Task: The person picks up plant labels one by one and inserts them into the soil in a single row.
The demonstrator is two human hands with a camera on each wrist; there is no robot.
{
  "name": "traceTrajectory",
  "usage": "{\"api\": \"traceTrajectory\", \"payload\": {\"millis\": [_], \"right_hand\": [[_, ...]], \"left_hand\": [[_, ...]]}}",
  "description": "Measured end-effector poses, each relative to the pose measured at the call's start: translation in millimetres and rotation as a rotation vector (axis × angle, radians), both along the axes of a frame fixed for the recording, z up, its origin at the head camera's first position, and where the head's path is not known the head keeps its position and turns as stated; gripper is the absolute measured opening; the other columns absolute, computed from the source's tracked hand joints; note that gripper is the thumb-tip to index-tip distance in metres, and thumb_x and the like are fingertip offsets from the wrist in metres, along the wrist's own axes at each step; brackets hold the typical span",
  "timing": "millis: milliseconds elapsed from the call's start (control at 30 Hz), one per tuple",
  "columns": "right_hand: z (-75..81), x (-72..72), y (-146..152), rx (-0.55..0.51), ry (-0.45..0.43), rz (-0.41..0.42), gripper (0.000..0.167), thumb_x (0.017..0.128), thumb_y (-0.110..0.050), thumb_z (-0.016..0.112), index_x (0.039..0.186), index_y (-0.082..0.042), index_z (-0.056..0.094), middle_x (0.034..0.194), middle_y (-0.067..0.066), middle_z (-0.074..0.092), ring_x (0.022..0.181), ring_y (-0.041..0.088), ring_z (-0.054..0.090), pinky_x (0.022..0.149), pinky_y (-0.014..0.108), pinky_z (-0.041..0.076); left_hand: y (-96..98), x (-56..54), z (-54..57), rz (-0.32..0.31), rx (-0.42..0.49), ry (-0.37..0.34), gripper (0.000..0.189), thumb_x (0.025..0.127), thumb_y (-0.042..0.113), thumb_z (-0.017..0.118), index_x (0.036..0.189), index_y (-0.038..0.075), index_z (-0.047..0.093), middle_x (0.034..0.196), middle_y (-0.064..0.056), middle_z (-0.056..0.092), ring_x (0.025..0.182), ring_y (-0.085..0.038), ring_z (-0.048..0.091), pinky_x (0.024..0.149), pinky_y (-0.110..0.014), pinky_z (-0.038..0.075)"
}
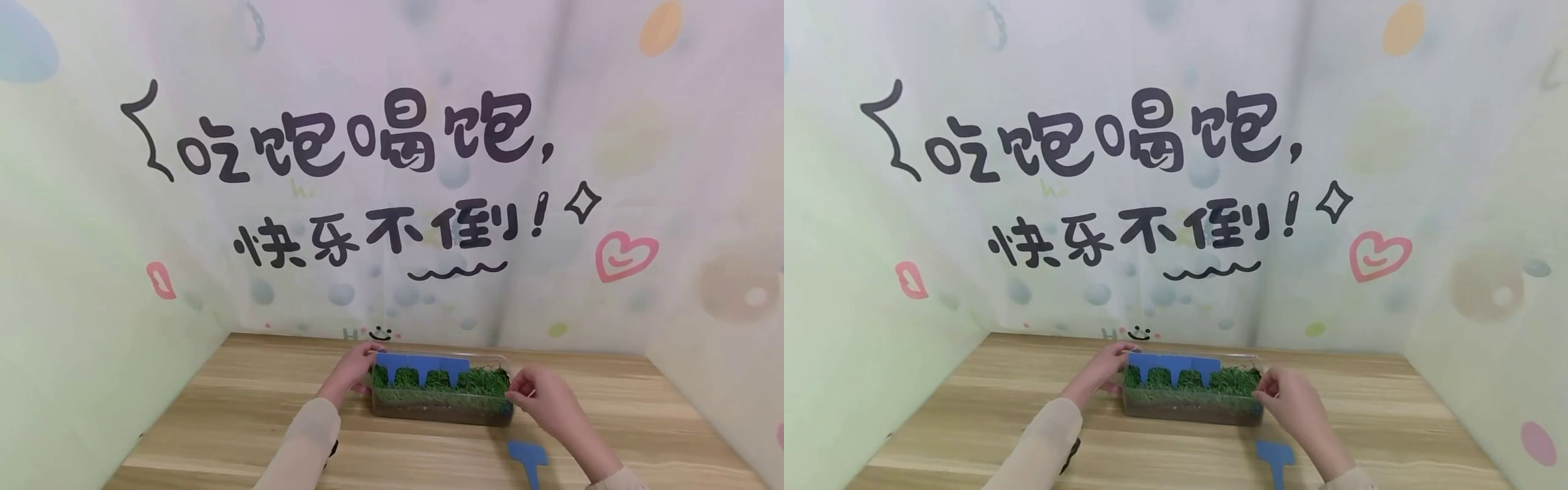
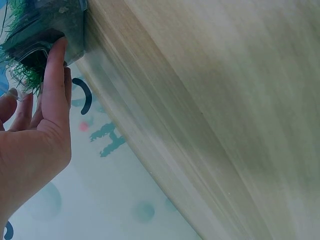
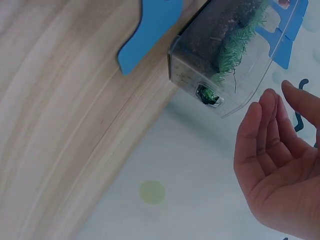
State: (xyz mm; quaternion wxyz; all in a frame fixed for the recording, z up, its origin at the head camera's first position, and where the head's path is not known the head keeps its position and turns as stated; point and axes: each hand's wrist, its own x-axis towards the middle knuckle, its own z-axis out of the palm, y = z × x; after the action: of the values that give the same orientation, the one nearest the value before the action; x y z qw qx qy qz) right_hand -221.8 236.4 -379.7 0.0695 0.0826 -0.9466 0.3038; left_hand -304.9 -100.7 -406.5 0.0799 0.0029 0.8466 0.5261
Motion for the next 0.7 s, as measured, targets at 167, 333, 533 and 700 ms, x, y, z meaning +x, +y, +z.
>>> {"api": "traceTrajectory", "payload": {"millis": [167, 333, 533, 700], "right_hand": [[-8.5, 11.7, 6, 0.091, -0.156, 0.072, 0.026, 0.085, -0.017, 0.077, 0.067, -0.011, 0.058, 0.057, -0.003, 0.055, 0.051, 0.010, 0.049, 0.050, 0.024, 0.040], [-17.8, 19.6, 8, 0.225, -0.301, -0.007, 0.039, 0.079, -0.021, 0.082, 0.053, -0.011, 0.054, 0.044, -0.006, 0.046, 0.045, 0.009, 0.041, 0.047, 0.021, 0.035], [-27.0, 25.1, 7, 0.321, -0.357, -0.049, 0.043, 0.073, -0.021, 0.080, 0.045, -0.013, 0.049, 0.039, -0.007, 0.039, 0.039, 0.008, 0.035, 0.043, 0.021, 0.028], [-33.1, 26.3, 2, 0.371, -0.329, -0.048, 0.027, 0.063, -0.011, 0.077, 0.058, -0.014, 0.051, 0.052, -0.003, 0.047, 0.047, 0.012, 0.039, 0.047, 0.023, 0.025]], "left_hand": [[-0.2, -0.6, -0.6, 0.004, 0.017, 0.001, 0.033, 0.106, 0.016, 0.044, 0.134, 0.010, 0.060, 0.140, -0.024, 0.053, 0.118, -0.038, 0.058, 0.055, -0.036, 0.060], [-0.1, 0.0, -0.9, 0.001, 0.024, 0.005, 0.032, 0.106, 0.017, 0.045, 0.133, 0.011, 0.061, 0.139, -0.023, 0.053, 0.117, -0.038, 0.059, 0.055, -0.036, 0.060], [-0.3, 0.0, -1.1, -0.004, 0.025, 0.001, 0.034, 0.106, 0.015, 0.043, 0.136, 0.010, 0.059, 0.143, -0.024, 0.051, 0.118, -0.037, 0.058, 0.055, -0.037, 0.060], [-0.3, 0.0, -0.7, -0.014, 0.014, 0.000, 0.034, 0.107, 0.014, 0.041, 0.137, 0.010, 0.058, 0.144, -0.024, 0.049, 0.120, -0.037, 0.056, 0.056, -0.037, 0.060]]}}
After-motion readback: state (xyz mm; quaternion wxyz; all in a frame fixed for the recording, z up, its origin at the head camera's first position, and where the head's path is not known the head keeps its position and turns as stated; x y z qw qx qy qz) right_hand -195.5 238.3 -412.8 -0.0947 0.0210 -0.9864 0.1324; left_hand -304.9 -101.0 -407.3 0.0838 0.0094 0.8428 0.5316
